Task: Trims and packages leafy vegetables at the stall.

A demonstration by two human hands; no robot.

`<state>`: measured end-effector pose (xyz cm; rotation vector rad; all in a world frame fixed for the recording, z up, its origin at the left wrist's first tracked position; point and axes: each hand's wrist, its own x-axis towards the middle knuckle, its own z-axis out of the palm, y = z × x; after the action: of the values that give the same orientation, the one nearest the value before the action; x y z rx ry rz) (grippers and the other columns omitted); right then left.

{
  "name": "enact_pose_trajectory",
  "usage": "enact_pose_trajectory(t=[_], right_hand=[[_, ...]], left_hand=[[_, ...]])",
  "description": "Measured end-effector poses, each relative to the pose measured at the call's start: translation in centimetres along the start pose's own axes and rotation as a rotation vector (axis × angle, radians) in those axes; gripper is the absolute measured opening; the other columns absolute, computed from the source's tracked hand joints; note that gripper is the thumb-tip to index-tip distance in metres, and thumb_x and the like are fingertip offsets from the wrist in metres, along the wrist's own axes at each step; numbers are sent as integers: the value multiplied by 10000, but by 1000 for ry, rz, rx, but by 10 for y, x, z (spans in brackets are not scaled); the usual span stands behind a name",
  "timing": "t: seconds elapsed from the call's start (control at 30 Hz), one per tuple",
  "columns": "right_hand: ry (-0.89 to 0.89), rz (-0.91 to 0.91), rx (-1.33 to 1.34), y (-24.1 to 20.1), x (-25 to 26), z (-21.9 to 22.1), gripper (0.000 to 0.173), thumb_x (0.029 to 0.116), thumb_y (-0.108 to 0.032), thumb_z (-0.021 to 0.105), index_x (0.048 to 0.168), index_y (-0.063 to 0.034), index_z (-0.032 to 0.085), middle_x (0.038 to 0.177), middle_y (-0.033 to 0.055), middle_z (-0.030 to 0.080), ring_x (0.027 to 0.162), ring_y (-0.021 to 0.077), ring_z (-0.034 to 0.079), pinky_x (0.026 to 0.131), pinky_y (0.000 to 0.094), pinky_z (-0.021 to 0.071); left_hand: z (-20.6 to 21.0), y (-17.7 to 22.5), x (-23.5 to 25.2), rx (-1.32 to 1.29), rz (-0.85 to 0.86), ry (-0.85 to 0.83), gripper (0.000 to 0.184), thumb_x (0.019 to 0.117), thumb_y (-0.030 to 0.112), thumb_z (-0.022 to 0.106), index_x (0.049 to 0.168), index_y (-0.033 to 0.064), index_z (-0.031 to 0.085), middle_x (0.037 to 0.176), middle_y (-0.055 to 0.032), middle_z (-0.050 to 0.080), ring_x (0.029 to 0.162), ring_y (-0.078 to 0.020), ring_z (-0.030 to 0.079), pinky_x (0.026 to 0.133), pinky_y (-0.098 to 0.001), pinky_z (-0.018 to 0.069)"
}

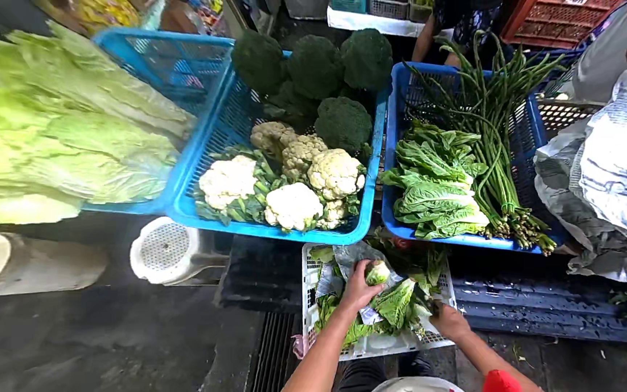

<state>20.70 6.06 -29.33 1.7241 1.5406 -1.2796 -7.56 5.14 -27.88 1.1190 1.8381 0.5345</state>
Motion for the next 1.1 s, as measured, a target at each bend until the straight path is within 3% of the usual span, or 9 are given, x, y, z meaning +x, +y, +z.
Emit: enact_pose_trajectory(t=[0.2, 0.3, 0.37, 0.47, 0.57, 0.7, 0.83, 0.93, 1.1], right_hand=[[42, -82, 25, 64, -38, -35, 570, 983, -574, 584, 1226, -66, 678, 1101, 216, 706, 1075, 400, 669, 945, 645, 498], [1, -132, -58, 61, -68, -44, 575, 1002, -577, 553, 1230, -63, 671, 1110, 212, 702, 1087, 392, 665, 959, 630, 497], [12, -133, -104, 53, -83, -44, 575, 997, -589, 551, 1236, -80, 670, 1120, 196, 704, 1093, 375, 668, 960, 621, 501], [119, -32, -266, 45, -96, -48, 607, 1000, -599, 516, 1334, -103, 619, 1215, 200, 699, 1177, 391, 660, 973, 628, 511], [124, 3, -431, 58, -95, -63, 590, 1007, -545, 532, 1323, -55, 621, 1272, 229, 672, 1215, 425, 635, 974, 653, 498], [137, -17, -504, 77, -113, -96, 568, 974, -563, 574, 1215, -60, 681, 1216, 231, 690, 1172, 435, 650, 938, 676, 502], [242, -226, -330, 62, -146, -124, 573, 1016, -581, 509, 1298, -94, 619, 1094, 218, 707, 1059, 425, 681, 899, 654, 520], [155, -531, -184, 21, -160, -115, 654, 1009, -578, 520, 1516, -167, 479, 1100, 180, 712, 1016, 371, 693, 929, 624, 528], [115, -794, -219, -29, -157, -80, 871, 962, -692, 496, 1645, -211, 247, 1060, 173, 715, 954, 357, 696, 909, 599, 537]], left_hand=[[-9, -9, -69, -220, -39, 182, 931, 701, 249, 886, 1460, 20, 397, 1333, -208, 606, 1233, -300, 609, 1048, -479, 509], [-1, 6, -87, 7, -133, 182, 1006, 718, 367, 899, 1525, 59, 384, 1414, -209, 570, 1302, -356, 561, 1109, -544, 436], [2, 23, -98, 169, -185, 171, 937, 732, 447, 885, 1487, 71, 477, 1450, -188, 554, 1351, -350, 521, 1154, -569, 365], [5, 39, -111, 285, -203, 184, 895, 736, 507, 865, 1441, 71, 526, 1423, -188, 572, 1332, -352, 535, 1135, -578, 375], [4, 45, -119, 215, -222, 173, 922, 748, 504, 865, 1469, 75, 482, 1422, -205, 563, 1294, -359, 569, 1085, -557, 451], [-1, 38, -123, -4, -221, 73, 940, 764, 438, 877, 1497, 45, 439, 1399, -237, 574, 1314, -363, 555, 1109, -555, 437], [1, 40, -127, -27, -202, 47, 895, 737, 432, 897, 1438, 33, 509, 1349, -227, 608, 1284, -347, 579, 1097, -552, 452], [7, 63, -131, 14, -163, 8, 880, 716, 434, 907, 1415, 53, 534, 1322, -203, 628, 1265, -337, 591, 1086, -559, 461], [13, 97, -142, -36, 23, -8, 783, 717, 339, 920, 1370, 78, 575, 1298, -82, 667, 1242, -169, 607, 1115, -408, 463]])
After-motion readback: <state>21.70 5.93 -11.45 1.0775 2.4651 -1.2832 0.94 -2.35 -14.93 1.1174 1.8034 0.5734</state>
